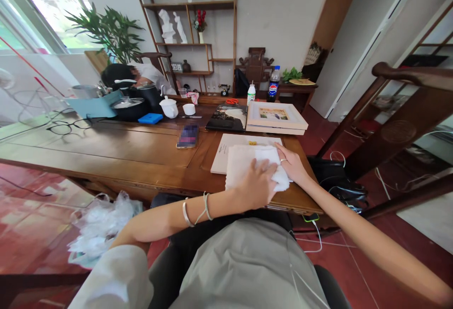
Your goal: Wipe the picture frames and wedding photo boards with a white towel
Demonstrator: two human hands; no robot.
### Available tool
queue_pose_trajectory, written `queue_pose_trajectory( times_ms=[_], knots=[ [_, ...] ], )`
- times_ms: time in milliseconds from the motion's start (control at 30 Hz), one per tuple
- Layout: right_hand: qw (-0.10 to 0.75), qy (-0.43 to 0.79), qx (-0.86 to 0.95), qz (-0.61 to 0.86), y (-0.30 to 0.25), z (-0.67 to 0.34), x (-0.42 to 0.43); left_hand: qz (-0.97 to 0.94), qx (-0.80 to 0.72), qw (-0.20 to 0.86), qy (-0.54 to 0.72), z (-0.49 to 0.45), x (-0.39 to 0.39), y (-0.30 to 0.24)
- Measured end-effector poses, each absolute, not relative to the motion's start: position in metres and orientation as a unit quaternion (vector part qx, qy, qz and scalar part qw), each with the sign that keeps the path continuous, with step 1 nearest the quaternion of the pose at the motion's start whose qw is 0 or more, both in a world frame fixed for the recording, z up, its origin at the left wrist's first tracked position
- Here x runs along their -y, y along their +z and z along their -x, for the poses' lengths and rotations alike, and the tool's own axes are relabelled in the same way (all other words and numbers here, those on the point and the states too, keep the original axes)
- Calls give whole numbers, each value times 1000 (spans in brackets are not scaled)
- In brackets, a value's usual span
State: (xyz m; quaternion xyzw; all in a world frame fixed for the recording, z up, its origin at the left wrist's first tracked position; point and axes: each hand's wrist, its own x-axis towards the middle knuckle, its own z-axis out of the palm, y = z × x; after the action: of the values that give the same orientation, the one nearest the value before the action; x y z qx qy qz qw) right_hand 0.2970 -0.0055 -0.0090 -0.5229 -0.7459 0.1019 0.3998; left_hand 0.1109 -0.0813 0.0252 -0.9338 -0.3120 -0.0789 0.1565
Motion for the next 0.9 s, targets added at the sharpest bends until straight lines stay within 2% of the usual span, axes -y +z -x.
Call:
queue_pose_trajectory(
  times_ms=[133, 367, 500, 733, 900],
  knots=[
    [379, 95, 764, 513, -10, -299, 4, 918, 363, 137, -76, -112, 40, 29],
    [345, 83, 770, 530, -14, -301, -1, 921, 364, 126, -57, -115, -18, 37],
    [347, 93, 768, 531, -17, -303, -3, 928, 344, 140, -31, -117, 2, 39],
    [339, 104, 778, 518, -19, -307, -6, 955, 265, 131, -23, -100, 83, 51],
    [322, 93, 778, 531, -18, -305, -6, 959, 264, 100, 2, -86, 75, 56]
  ],
)
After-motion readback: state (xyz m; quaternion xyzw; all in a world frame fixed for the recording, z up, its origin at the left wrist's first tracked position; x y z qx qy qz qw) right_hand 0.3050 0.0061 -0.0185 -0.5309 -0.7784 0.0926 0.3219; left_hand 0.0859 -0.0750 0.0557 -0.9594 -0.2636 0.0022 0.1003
